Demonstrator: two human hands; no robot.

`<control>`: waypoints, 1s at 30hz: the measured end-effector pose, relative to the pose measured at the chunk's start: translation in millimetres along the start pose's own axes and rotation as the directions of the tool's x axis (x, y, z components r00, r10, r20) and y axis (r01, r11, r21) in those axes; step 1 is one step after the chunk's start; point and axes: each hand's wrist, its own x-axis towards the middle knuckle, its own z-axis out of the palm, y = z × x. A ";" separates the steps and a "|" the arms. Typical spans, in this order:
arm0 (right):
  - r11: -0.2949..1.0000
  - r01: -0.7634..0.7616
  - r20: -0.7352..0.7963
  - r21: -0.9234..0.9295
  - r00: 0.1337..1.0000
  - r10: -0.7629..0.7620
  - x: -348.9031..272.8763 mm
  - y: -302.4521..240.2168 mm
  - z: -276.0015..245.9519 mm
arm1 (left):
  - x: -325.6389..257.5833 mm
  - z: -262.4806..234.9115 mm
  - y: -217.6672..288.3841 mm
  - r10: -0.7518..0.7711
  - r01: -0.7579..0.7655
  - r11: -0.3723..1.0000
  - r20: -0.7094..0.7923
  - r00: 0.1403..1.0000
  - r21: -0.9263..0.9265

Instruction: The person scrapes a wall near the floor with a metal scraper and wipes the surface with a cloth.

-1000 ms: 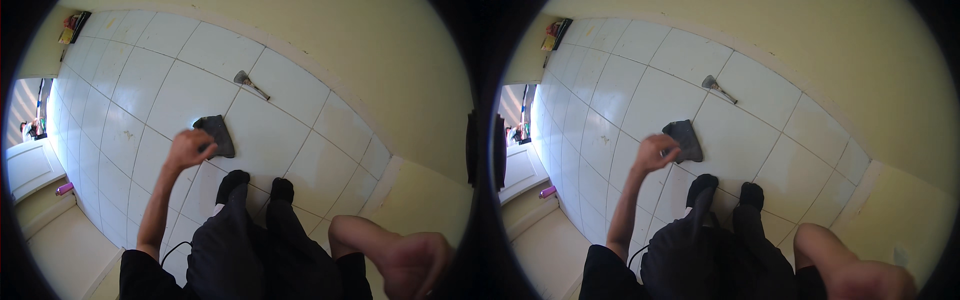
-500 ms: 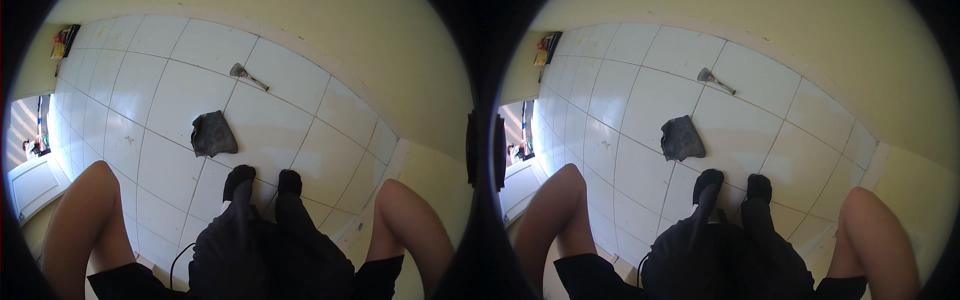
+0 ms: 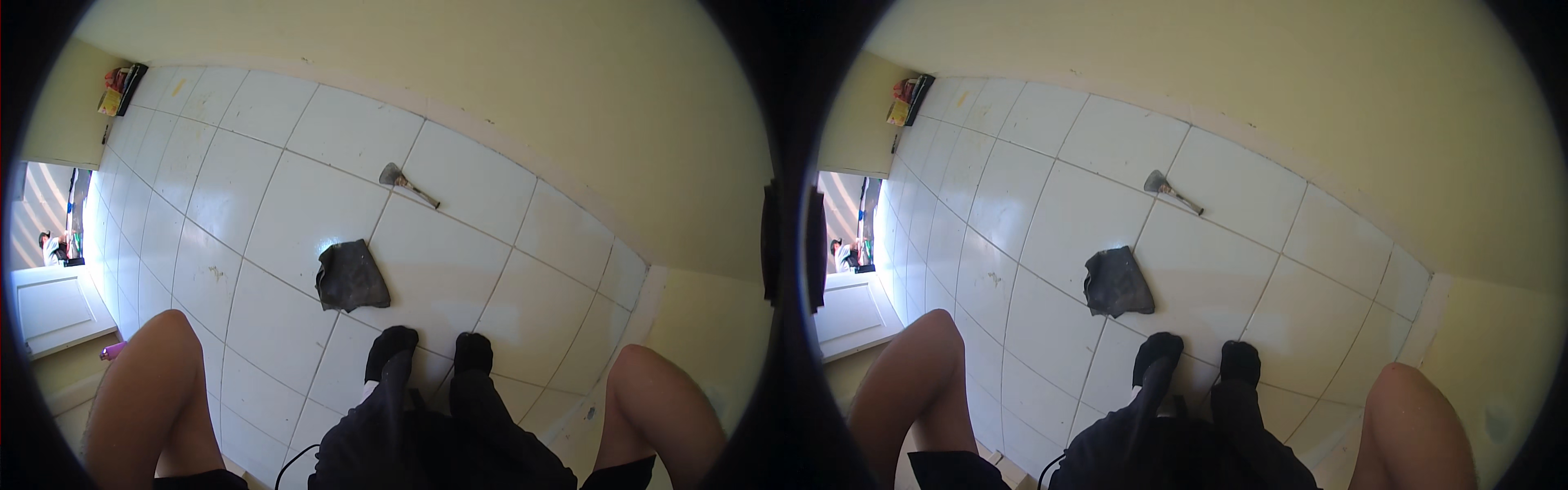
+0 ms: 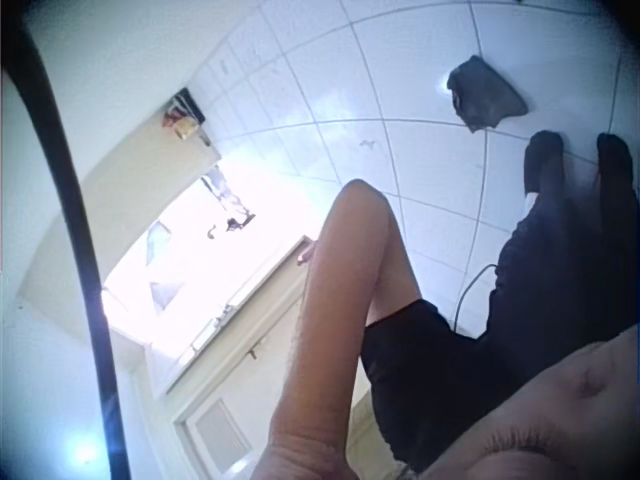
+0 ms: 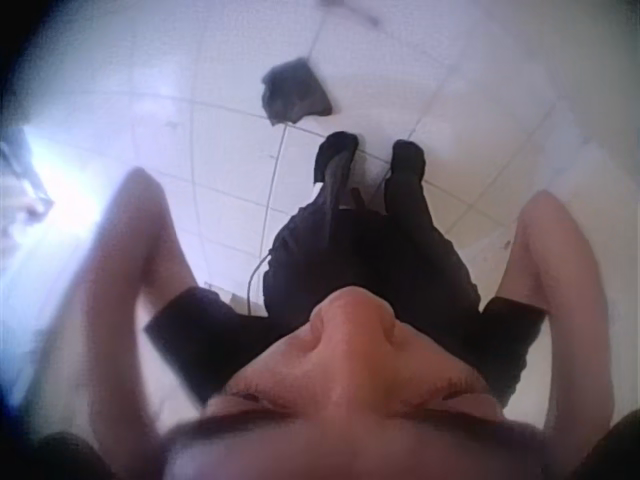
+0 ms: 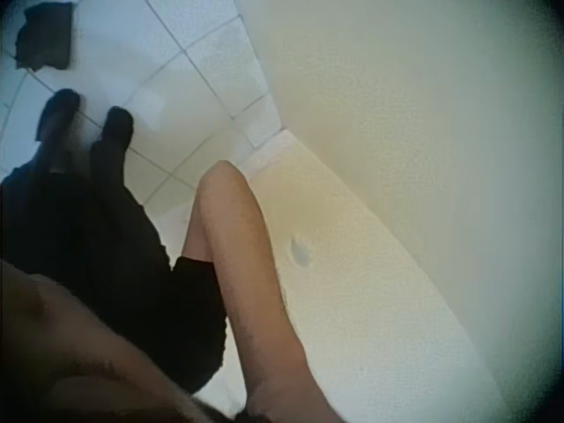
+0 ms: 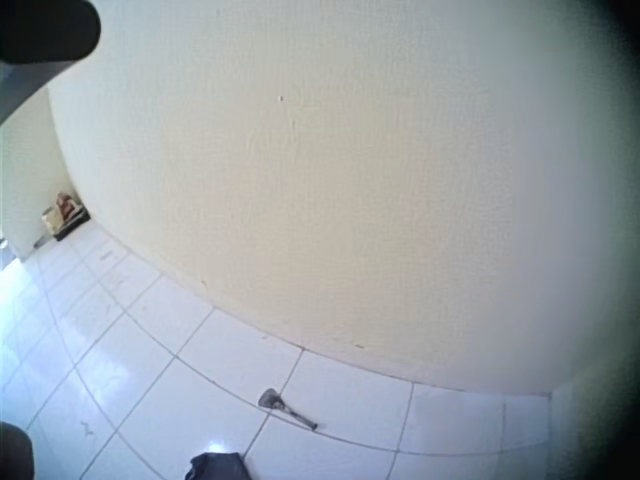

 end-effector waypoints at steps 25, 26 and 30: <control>0.993 0.104 0.014 -0.052 0.995 -0.104 2.5 -8.6 4.4 | -13.7 3.0 -0.5 0.027 -0.026 0.999 -0.025 0.999 0.044; 0.992 0.116 0.013 -0.052 0.993 -0.116 3.1 -10.4 4.9 | -10.1 1.3 -0.8 0.028 -0.027 0.999 -0.022 0.999 0.045; 0.990 0.125 0.004 -0.059 0.992 -0.125 1.2 -19.2 3.2 | -12.6 1.4 1.2 0.026 -0.025 0.998 -0.024 0.999 0.055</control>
